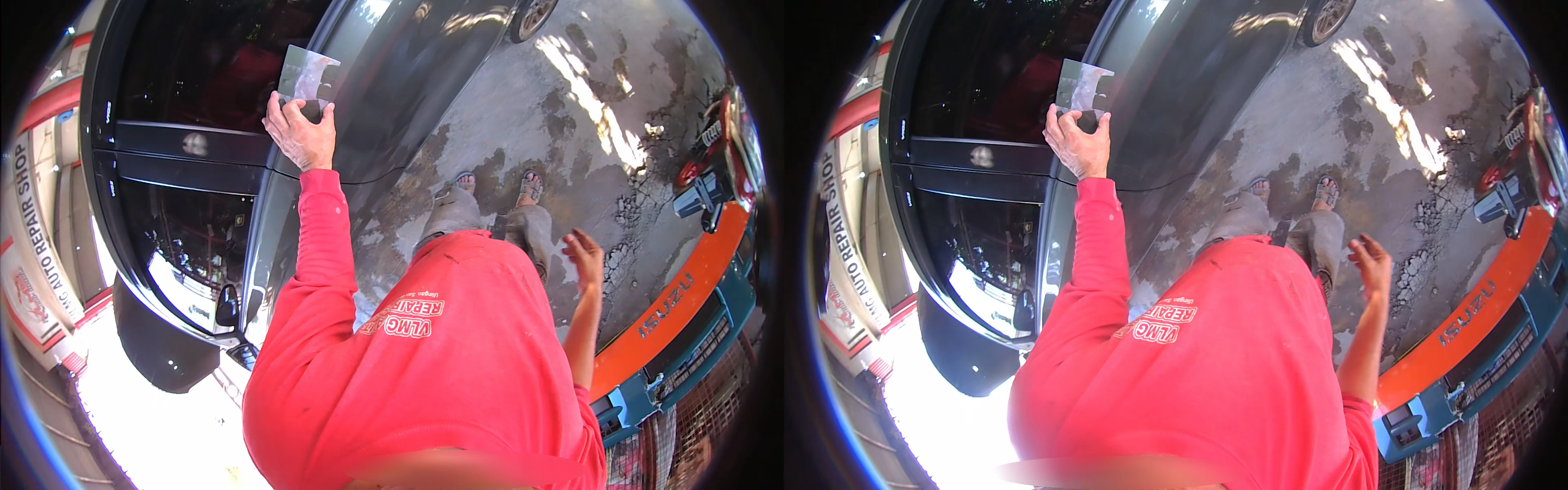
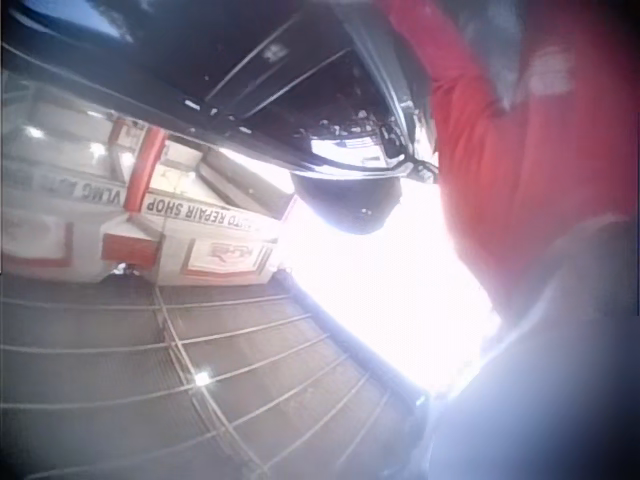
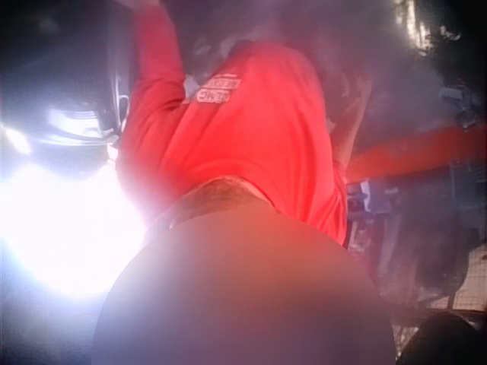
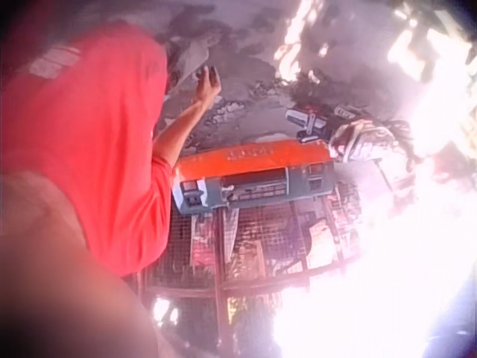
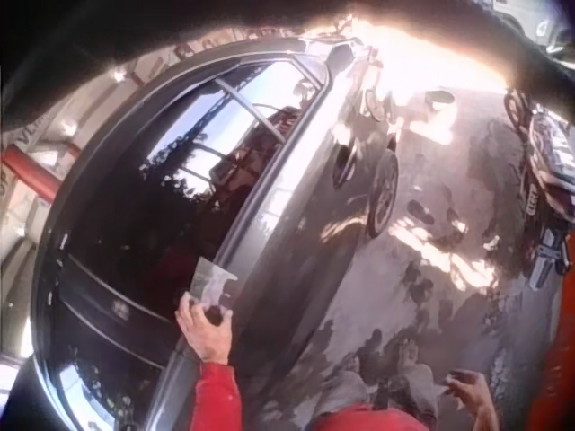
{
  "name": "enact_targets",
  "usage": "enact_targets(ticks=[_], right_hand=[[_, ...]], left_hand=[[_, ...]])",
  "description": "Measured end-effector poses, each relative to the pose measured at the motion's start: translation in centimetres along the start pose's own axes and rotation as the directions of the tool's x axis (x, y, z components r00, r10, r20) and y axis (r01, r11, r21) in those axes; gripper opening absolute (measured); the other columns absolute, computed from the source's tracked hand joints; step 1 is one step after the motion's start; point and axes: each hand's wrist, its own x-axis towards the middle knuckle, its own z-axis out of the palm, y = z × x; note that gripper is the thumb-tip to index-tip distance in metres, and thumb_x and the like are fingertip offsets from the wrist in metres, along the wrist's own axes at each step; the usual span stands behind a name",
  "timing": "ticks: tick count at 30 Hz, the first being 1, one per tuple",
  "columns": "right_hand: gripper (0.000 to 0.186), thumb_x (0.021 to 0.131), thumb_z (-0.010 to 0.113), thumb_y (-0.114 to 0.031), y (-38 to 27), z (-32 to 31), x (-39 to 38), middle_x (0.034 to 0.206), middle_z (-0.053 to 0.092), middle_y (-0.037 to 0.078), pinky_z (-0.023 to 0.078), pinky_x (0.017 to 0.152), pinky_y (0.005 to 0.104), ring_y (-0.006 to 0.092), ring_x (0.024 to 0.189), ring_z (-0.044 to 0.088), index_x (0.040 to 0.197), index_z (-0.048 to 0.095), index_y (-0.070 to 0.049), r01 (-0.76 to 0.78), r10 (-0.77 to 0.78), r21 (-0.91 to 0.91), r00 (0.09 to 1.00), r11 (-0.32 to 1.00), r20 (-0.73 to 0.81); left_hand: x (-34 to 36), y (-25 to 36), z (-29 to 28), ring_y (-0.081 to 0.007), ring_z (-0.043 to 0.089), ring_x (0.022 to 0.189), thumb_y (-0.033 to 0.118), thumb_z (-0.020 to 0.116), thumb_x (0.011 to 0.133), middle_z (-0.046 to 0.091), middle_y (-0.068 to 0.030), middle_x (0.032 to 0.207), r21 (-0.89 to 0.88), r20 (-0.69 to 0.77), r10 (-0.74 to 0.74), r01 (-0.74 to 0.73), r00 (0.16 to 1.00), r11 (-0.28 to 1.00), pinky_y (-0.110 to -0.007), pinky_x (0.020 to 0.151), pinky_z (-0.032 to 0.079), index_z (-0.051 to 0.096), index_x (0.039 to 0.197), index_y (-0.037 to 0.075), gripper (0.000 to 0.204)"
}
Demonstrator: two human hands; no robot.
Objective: The person prepares paint by mixing contents from small cans, then uses a brush to apply paint to the rear side panel of a dark-colored car. The person repeatedly dips the brush into the paint and applies it to the car surface.
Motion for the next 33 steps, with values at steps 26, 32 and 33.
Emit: enact_targets(ticks=[26, 32, 33], right_hand=[[0.043, 0.1, 0.069, -0.036, 5.2, -10.7, 2.6, 0.062, 0.064, 0.007, 0.05, 0.047, 0.0318, 0.0158, 0.052, 0.063, 0.078, 0.069, 0.001, -0.185, 0.159, -0.1, 0.961, 0.978, -0.224], [0.04, 0.096, 0.074, -0.039, 2.4, -14.9, 7.3, 0.067, 0.067, 0.006, 0.05, 0.05, 0.03, 0.0146, 0.054, 0.063, 0.079, 0.067, -0.003, -0.052, 0.038, -0.029, 0.936, 0.998, -0.35], [0.038, 0.096, 0.074, -0.037, 1.6, -15.3, 8.3, 0.068, 0.068, 0.006, 0.05, 0.051, 0.0297, 0.0146, 0.055, 0.063, 0.081, 0.068, -0.003, -0.027, 0.016, -0.026, 0.935, 0.999, -0.354]], left_hand=[[10.1, 20.5, 0.7, -0.0384, 0.052, 0.127, 0.032, 0.097, 0.066, 0.053, -0.0162, 0.142, -0.135, -0.124, 0.211, -0.227, 0.97, 0.964, -0.051, 0.106, 0.044, 0.061, 0.097, 0.008, 0.052], [17.5, 26.3, 3.0, -0.0367, 0.051, 0.128, 0.034, 0.095, 0.067, 0.053, -0.0147, 0.143, -0.062, -0.127, 0.243, -0.253, 0.962, 0.966, -0.05, 0.107, 0.043, 0.063, 0.088, 0.01, 0.045], [18.5, 27.2, 3.8, -0.0368, 0.051, 0.128, 0.033, 0.095, 0.067, 0.053, -0.0147, 0.143, -0.048, -0.118, 0.252, -0.259, 0.961, 0.965, -0.05, 0.106, 0.044, 0.064, 0.086, 0.01, 0.043]])
